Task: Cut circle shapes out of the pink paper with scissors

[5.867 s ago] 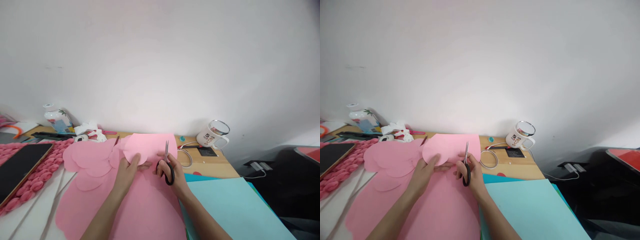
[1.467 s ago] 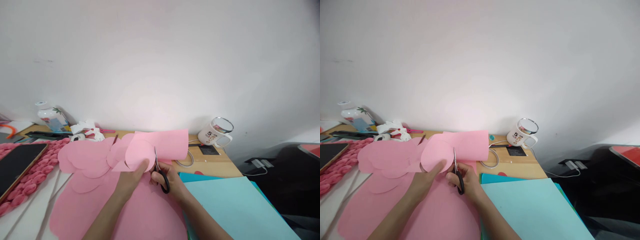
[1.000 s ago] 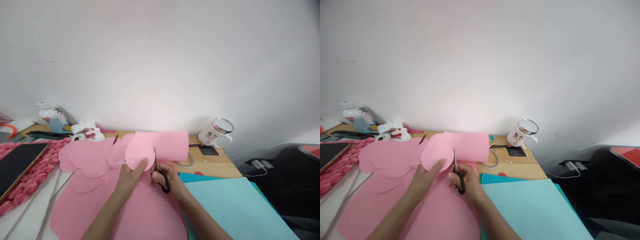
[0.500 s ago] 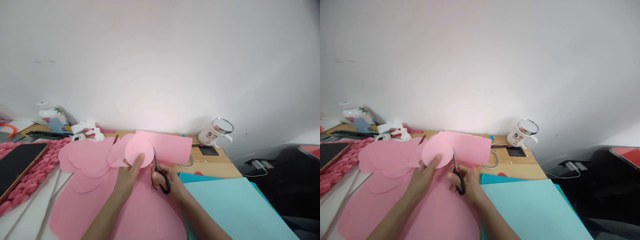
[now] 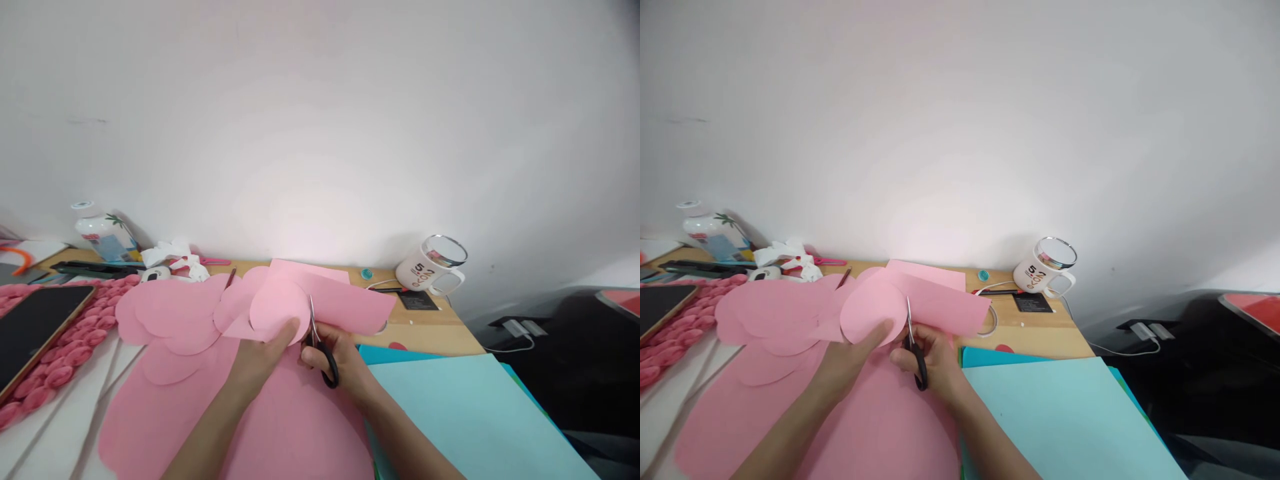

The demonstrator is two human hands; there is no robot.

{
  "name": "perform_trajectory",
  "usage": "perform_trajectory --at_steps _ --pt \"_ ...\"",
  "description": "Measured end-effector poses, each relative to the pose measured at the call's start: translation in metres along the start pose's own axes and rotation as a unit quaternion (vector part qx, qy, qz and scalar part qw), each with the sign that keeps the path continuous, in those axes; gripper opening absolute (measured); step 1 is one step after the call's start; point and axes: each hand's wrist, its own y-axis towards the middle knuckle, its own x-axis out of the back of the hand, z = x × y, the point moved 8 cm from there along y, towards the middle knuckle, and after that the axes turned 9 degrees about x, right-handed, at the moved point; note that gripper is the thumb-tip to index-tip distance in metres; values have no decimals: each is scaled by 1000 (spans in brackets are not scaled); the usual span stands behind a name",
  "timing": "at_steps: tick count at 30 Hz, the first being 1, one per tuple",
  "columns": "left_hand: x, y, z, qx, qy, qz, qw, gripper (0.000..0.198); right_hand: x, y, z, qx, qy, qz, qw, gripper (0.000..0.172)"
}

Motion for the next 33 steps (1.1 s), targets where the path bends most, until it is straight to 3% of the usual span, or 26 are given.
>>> perform_trajectory --at_steps 8,16,26,33 --pt "-3 2 -1 11 -11 44 999 33 -1 -1 -4 -11 22 4 1000 27" --pt "-3 3 -2 15 -19 53 998 32 -1 -1 -8 -7 38 3 999 29" --pt "-2 4 -3 4 -2 51 999 33 -3 -2 -2 -16 28 1 999 15" --pt "-2 5 -6 -2 7 49 999 31 -3 -1 -4 -23 31 -3 999 15"
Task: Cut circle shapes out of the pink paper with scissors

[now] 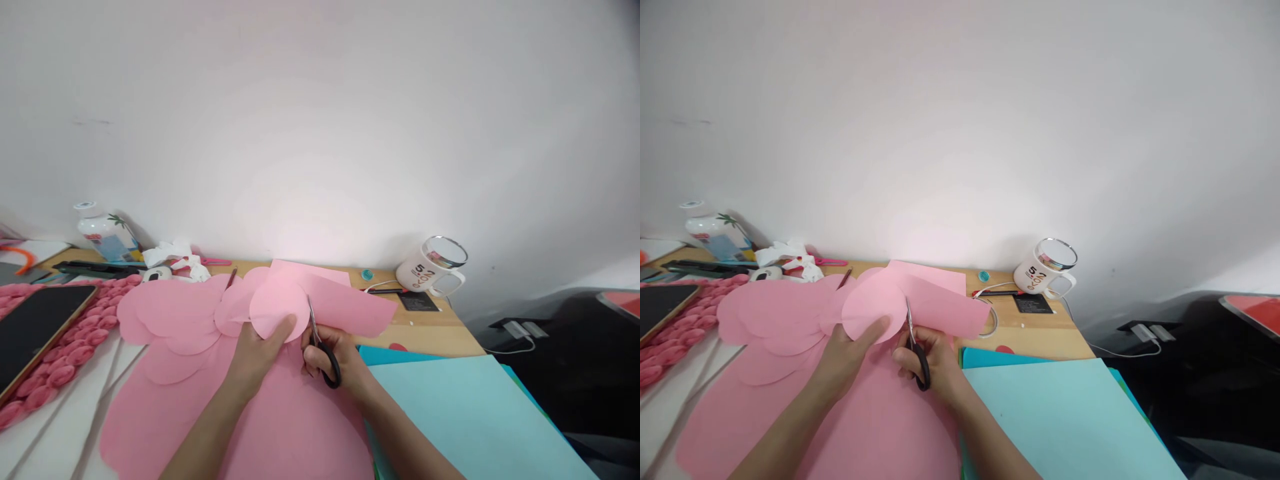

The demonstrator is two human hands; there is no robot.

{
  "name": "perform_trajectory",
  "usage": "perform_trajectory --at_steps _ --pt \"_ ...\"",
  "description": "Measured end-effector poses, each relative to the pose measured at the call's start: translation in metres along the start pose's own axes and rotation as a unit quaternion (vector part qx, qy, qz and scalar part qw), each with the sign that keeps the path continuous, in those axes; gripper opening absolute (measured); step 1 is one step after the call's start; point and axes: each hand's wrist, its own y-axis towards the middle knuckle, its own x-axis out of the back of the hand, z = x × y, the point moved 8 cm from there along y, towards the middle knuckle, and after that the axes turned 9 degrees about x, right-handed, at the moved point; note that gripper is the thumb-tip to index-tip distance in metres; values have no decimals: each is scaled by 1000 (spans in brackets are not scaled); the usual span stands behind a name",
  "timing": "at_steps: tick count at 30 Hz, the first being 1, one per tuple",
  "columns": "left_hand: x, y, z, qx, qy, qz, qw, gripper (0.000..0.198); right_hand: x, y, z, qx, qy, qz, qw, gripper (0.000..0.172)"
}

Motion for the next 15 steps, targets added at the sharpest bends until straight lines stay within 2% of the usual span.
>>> perform_trajectory --at_steps 15 --pt "2 1 1 -3 -17 -6 1000 30 -1 -1 2 6 8 -2 1000 15"
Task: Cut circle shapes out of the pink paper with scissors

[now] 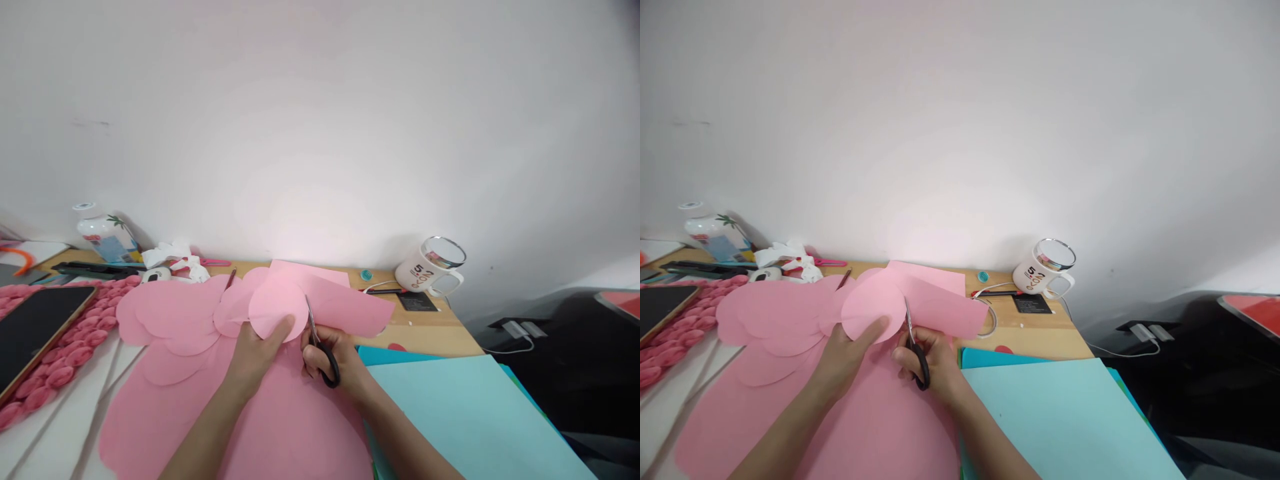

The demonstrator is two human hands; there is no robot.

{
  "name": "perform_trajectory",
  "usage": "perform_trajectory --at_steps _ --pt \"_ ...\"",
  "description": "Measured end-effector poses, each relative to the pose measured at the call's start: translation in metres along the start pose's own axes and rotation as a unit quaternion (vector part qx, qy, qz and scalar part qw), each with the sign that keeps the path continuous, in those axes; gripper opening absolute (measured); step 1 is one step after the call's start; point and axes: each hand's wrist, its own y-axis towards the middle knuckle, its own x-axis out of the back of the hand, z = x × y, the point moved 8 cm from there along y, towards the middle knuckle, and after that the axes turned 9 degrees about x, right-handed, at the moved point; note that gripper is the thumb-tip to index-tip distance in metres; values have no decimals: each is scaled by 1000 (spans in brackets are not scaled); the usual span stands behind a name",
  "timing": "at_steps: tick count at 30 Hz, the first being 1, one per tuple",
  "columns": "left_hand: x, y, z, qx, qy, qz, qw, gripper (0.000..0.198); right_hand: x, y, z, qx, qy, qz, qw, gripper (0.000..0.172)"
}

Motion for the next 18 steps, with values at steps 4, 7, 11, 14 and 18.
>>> perform_trajectory --at_steps 4,7,11,14,18 --pt "-1 0 0 0 4 5 1000 30 0 0 0 0 -1 -1 1000 16" --pt "-1 0 0 1 13 8 1000 31 0 1 -2 0 5 -1 1000 18" --pt "1 1 2 -5 15 -1 1000 33 1 1 -5 2 4 -1 1000 21" --pt "1 3 2 -11 4 -4 1000 31 1 1 -5 6 8 4 1000 22" --pt "1 6 3 -20 4 -9 1000 28 1 1 -3 6 7 -3 1000 22"
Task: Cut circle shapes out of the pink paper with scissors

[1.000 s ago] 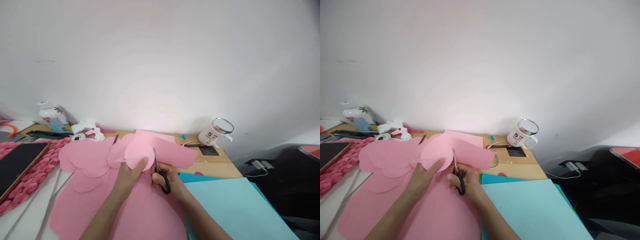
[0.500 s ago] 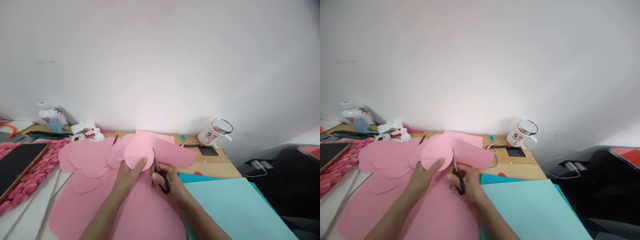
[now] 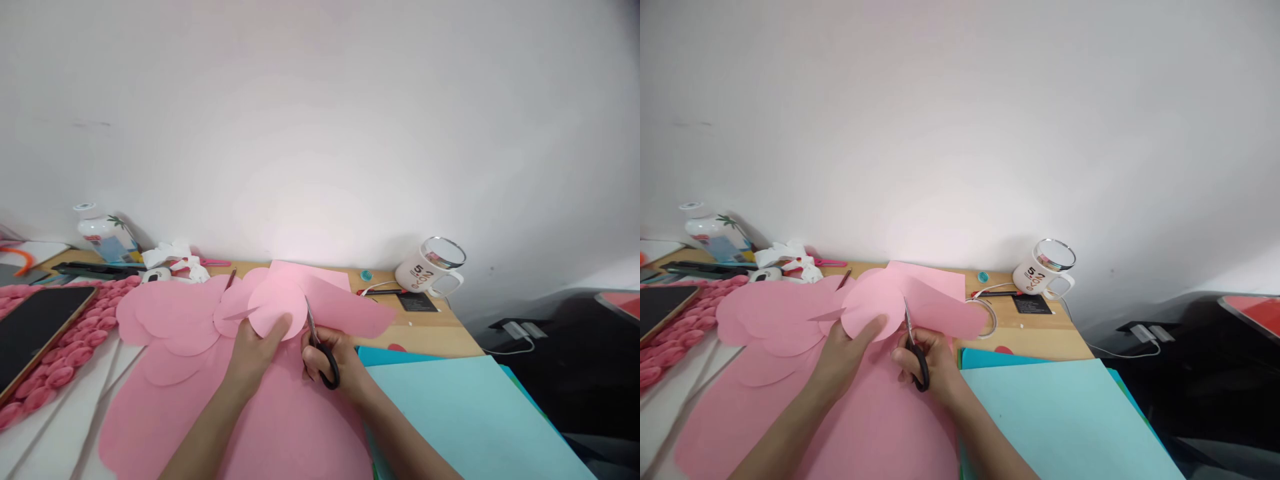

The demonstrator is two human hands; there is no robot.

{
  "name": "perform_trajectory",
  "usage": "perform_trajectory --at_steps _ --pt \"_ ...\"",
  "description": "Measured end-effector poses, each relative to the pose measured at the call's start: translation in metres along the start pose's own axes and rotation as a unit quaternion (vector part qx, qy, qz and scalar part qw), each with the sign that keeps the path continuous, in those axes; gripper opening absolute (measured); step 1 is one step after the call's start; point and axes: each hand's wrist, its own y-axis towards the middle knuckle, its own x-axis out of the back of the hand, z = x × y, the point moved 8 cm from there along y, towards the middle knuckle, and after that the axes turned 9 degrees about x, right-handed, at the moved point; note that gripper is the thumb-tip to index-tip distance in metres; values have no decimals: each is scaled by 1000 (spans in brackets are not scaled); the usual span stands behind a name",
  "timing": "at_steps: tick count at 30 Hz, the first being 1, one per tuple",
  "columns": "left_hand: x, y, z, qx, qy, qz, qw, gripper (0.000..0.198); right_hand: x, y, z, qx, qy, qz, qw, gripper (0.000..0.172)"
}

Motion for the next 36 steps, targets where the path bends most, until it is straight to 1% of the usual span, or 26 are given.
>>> perform_trajectory --at_steps 9,12,15,19,21,29,36 --pt "-1 -4 -3 4 1 -18 1000 31 -4 -2 -4 3 3 1 1000 24" --pt "-4 -5 -5 3 14 -4 1000 27 -2 -1 -6 -4 -8 -3 1000 21" --pt "-6 -5 -5 -4 5 16 1000 26 1 0 -3 -9 -27 -15 999 18" --pt "-8 -5 -2 -3 6 32 999 32 4 3 4 4 -30 -25 999 24" --pt "-8 -5 -2 -2 12 34 999 32 4 3 6 9 -25 -23 999 27" --pt "-7 -5 -4 0 8 29 1000 30 5 1 6 7 -35 -16 999 30" --pt "-5 -4 -3 11 32 18 999 24 4 1 6 8 -5 -17 1000 27"
